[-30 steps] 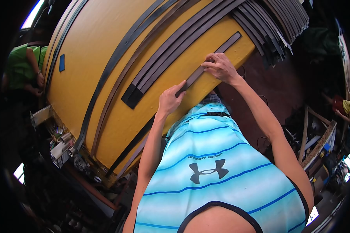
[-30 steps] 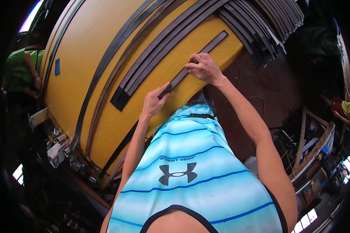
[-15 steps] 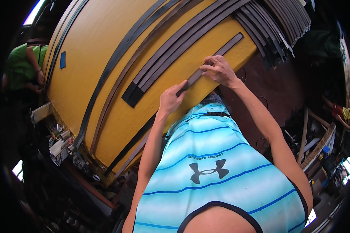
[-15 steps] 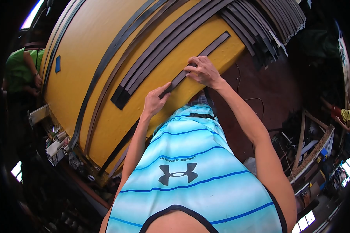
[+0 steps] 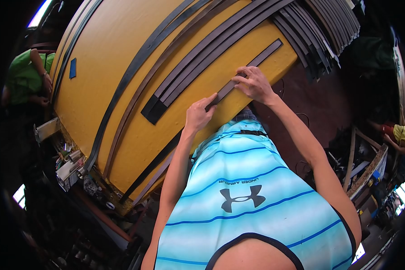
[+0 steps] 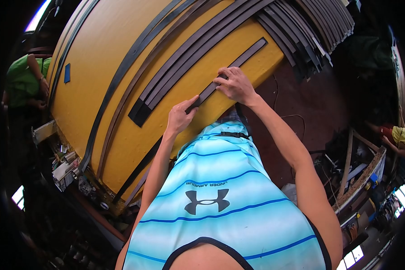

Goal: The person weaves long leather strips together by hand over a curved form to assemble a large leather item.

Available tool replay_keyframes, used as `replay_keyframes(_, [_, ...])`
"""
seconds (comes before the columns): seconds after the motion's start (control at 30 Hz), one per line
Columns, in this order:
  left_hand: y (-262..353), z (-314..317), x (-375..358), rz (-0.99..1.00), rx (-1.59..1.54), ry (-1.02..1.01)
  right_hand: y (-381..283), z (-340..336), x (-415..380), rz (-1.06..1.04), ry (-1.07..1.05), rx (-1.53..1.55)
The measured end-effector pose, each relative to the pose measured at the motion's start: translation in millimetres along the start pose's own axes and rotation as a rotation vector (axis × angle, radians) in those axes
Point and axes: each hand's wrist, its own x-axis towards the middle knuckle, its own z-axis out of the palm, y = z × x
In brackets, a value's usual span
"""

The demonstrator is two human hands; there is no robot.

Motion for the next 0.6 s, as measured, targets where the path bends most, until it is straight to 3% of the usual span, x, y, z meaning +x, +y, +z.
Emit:
replay_keyframes(0.17, [-2, 1, 0, 0.012, -0.017, 0.025, -25, 5, -12, -0.013, -0.024, -0.067])
replay_keyframes(0.37, [0, 1, 0, -0.020, -0.026, 0.016, -53, 34, -32, 0.017, -0.232, -0.073])
replay_keyframes(0.6, [-3, 1, -1, -0.015, -0.060, 0.021, 20, -2, -30, 0.205, -0.158, -0.267])
